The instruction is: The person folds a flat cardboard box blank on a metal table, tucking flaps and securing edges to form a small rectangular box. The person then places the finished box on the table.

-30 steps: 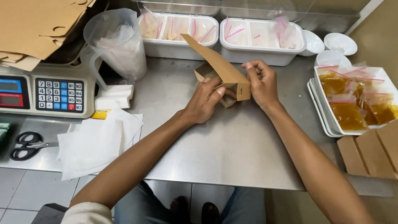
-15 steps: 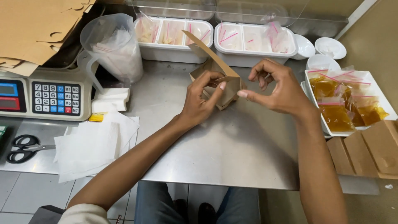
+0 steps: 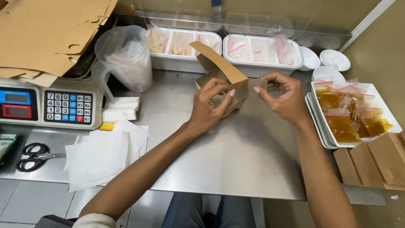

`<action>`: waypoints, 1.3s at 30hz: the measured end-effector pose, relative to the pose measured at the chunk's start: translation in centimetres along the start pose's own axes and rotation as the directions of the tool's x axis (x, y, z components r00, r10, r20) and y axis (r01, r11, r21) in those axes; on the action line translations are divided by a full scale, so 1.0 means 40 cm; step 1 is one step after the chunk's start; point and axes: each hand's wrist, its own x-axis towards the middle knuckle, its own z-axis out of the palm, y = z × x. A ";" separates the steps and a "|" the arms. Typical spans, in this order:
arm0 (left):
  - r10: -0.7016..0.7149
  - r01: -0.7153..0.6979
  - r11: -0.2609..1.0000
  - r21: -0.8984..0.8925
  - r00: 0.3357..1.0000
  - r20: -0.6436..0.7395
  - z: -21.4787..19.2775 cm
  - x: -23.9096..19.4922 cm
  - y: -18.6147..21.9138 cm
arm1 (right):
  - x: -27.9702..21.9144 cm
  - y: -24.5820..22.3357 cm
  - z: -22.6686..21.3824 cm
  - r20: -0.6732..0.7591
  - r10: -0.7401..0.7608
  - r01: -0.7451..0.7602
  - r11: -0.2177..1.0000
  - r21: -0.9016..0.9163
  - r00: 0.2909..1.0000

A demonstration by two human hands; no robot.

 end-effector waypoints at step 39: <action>-0.147 0.139 0.989 -0.054 0.970 -0.193 -0.021 0.018 -0.017 | -0.021 -0.056 0.057 -0.047 -0.078 0.084 0.985 0.149 0.996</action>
